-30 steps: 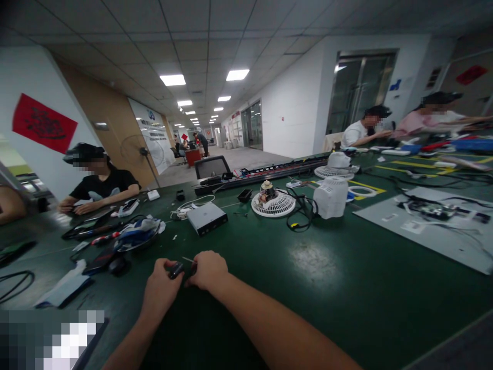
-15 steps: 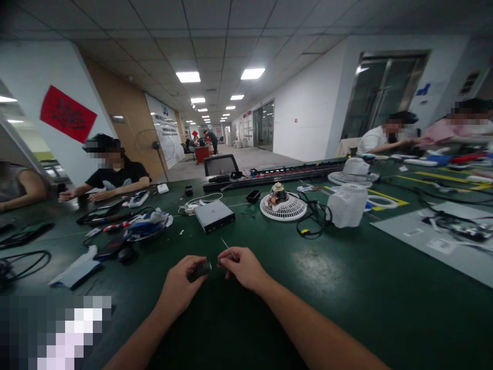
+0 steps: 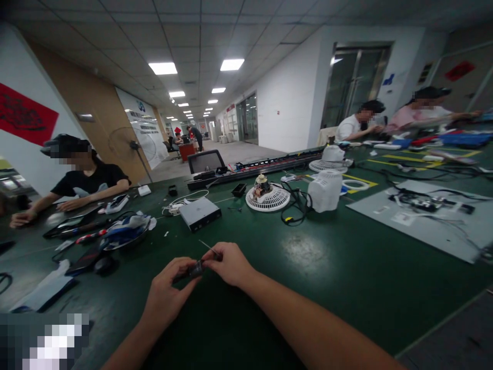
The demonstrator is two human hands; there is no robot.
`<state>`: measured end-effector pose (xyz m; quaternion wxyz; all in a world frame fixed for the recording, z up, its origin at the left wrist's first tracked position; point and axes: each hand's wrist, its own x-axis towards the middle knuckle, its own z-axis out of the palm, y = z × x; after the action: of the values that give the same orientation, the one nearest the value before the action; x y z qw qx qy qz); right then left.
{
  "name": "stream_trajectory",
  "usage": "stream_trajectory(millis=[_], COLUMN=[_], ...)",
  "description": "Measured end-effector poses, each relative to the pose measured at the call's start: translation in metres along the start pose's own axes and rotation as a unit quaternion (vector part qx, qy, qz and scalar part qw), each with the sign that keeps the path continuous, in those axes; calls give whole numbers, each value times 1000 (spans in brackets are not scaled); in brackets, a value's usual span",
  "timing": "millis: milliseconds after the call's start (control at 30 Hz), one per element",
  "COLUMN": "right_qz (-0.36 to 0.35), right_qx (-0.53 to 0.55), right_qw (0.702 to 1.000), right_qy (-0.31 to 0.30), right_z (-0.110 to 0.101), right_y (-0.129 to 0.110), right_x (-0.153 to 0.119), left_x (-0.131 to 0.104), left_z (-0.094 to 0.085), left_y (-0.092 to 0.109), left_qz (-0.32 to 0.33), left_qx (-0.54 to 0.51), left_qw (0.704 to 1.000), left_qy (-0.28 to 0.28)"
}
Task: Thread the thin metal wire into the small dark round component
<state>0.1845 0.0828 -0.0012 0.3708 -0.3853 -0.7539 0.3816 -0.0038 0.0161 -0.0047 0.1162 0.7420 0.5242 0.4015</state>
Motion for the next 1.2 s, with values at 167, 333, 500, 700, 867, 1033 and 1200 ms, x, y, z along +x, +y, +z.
stream_trajectory(millis=[167, 333, 500, 700, 867, 1033, 1200], right_qz=[27, -34, -101, -113, -102, -71, -44], right_qx=[56, 12, -55, -85, -111, -119, -96], right_qw=[997, 998, 993, 990, 988, 990, 994], right_qy=[-35, -42, -21, -27, -24, -13, -15], right_z=[0, 0, -1, 2, 1, 1, 1], right_y=[3, -1, -6, -3, -4, -5, -2], right_x=[2, -2, -4, -4, -4, -3, -3], left_x=[0, 1, 3, 2, 2, 3, 2], left_z=[0, 2, 4, 6, 5, 4, 4], left_y=[-2, -2, -2, -3, -2, -2, -3], left_qz=[3, -8, -19, -29, -30, -26, -23], left_qx=[6, -10, -45, -49, -38, -28, -22], left_qw=[1000, 1000, 999, 998, 999, 999, 999], left_qy=[-5, -13, -7, -4, -9, -4, 9])
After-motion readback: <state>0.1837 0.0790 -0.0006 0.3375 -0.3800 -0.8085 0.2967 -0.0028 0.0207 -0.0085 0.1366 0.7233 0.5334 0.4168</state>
